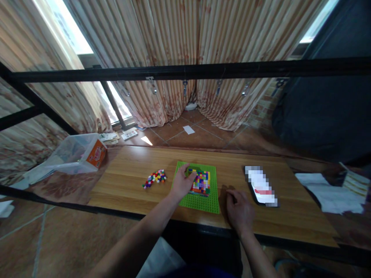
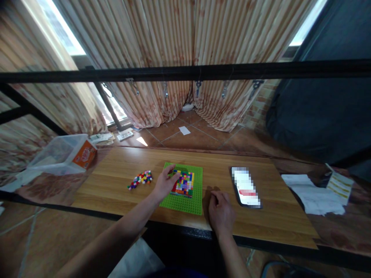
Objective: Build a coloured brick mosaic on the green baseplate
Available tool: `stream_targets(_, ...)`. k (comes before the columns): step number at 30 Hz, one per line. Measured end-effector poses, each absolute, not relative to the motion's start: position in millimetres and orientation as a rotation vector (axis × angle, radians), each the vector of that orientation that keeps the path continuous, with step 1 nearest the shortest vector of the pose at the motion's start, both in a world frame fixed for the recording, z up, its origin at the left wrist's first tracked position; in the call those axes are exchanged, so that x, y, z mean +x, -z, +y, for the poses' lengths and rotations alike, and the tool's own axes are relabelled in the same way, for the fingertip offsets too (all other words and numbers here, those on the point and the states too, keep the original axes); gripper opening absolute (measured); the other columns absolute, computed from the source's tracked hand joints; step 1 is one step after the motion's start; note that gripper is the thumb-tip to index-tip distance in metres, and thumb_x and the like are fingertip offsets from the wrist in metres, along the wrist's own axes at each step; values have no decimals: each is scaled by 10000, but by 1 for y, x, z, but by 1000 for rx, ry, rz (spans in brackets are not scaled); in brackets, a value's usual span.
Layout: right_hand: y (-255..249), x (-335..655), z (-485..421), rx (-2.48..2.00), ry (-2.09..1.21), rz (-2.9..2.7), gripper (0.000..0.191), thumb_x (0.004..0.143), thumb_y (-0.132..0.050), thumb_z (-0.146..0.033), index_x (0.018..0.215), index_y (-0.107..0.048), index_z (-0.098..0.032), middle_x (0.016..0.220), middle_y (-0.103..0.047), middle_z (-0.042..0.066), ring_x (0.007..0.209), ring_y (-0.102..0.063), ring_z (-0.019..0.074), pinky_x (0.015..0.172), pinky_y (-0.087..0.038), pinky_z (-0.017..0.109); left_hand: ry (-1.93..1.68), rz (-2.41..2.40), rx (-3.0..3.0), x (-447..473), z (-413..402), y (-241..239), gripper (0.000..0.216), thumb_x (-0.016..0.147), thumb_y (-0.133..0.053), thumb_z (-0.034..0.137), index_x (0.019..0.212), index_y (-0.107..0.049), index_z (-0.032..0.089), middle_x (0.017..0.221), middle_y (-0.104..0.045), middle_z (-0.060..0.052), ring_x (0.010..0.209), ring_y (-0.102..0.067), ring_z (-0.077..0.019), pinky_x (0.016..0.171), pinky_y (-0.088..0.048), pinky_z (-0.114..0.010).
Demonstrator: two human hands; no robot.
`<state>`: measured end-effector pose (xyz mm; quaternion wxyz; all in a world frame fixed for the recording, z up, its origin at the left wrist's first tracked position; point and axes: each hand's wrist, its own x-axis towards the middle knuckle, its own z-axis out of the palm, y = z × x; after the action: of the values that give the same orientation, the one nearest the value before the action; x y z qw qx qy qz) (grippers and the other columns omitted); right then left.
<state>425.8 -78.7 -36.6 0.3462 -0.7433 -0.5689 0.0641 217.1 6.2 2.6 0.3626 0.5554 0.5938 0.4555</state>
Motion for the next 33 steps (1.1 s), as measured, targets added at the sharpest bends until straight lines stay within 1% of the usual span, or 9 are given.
stream_targets(5, 36, 427, -79, -1940, -140, -1493, 402, 870, -400, -422, 917, -712, -173, 1001, -677, 112, 809, -604, 216, 645, -420, 316, -1139, 1445, 1249, 227, 6, 4, 350, 731, -699, 231, 1073, -646, 173, 832, -676, -11, 765, -630, -144, 730, -514, -261)
stream_targets(8, 37, 428, -80, -1936, -119, -1512, 417, 866, -393, -435, 915, -713, -172, 1002, -677, 114, 829, -609, 225, 654, -427, 321, -1099, 1417, 1182, 228, 5, 2, 319, 719, -705, 237, 1024, -645, 165, 725, -635, 22, 632, -584, -116, 598, -471, -224)
stream_targets(10, 37, 428, -81, -1937, -94, -1518, 425, 863, -391, -445, 914, -714, -174, 999, -678, 117, 843, -611, 234, 654, -427, 325, -1096, 1410, 1156, 228, 5, 1, 308, 706, -715, 238, 995, -641, 160, 696, -613, 33, 603, -564, -108, 571, -449, -215)
stream_targets(15, 39, 432, -82, -1961, -100, -1542, 430, 861, -396, -455, 928, -711, -171, 1002, -674, 121, 839, -605, 239, 645, -430, 331, -1074, 1438, 1180, 229, 1, -3, 338, 730, -708, 264, 1039, -630, 153, 740, -634, 12, 643, -579, -122, 618, -471, -238)
stream_targets(19, 41, 434, -81, -1966, -96, -1577, 438, 864, -390, -460, 931, -706, -165, 1021, -670, 127, 849, -599, 241, 668, -443, 347, -1161, 1544, 1386, 216, -11, -5, 418, 753, -711, 303, 1130, -608, 152, 1047, -667, -86, 945, -621, -200, 849, -496, -329)
stream_targets(21, 40, 434, -81, -1961, -81, -1579, 435, 859, -389, -455, 919, -707, -165, 1017, -670, 129, 839, -601, 242, 672, -448, 352, -1206, 1605, 1529, 200, -20, -4, 375, 797, -666, 280, 1141, -599, 146, 1113, -648, -111, 1035, -599, -220, 920, -477, -370)
stream_targets(26, 38, 433, -83, -1944, -55, -1571, 422, 845, -396, -443, 917, -712, -172, 1002, -675, 127, 810, -610, 252, 624, -436, 346, -1192, 1896, 1772, 140, -39, -2, 279, 805, -571, 101, 1070, -624, 170, 1068, -651, -88, 1055, -579, -221, 958, -455, -405)
stream_targets(30, 38, 433, -82, -1937, -49, -1577, 428, 839, -391, -449, 903, -712, -173, 998, -672, 126, 817, -610, 255, 610, -432, 342, -1096, 2105, 1793, 101, -36, -5, 237, 855, -514, 121, 1046, -645, 167, 1010, -659, -88, 996, -594, -216, 905, -471, -371)
stream_targets(33, 38, 433, -82, -1949, -58, -1568, 419, 832, -399, -443, 897, -713, -173, 990, -672, 127, 796, -605, 248, 598, -425, 338, -918, 2184, 1883, 91, -25, -8, 176, 874, -538, 205, 980, -673, 168, 955, -665, -93, 966, -596, -231, 890, -462, -376)
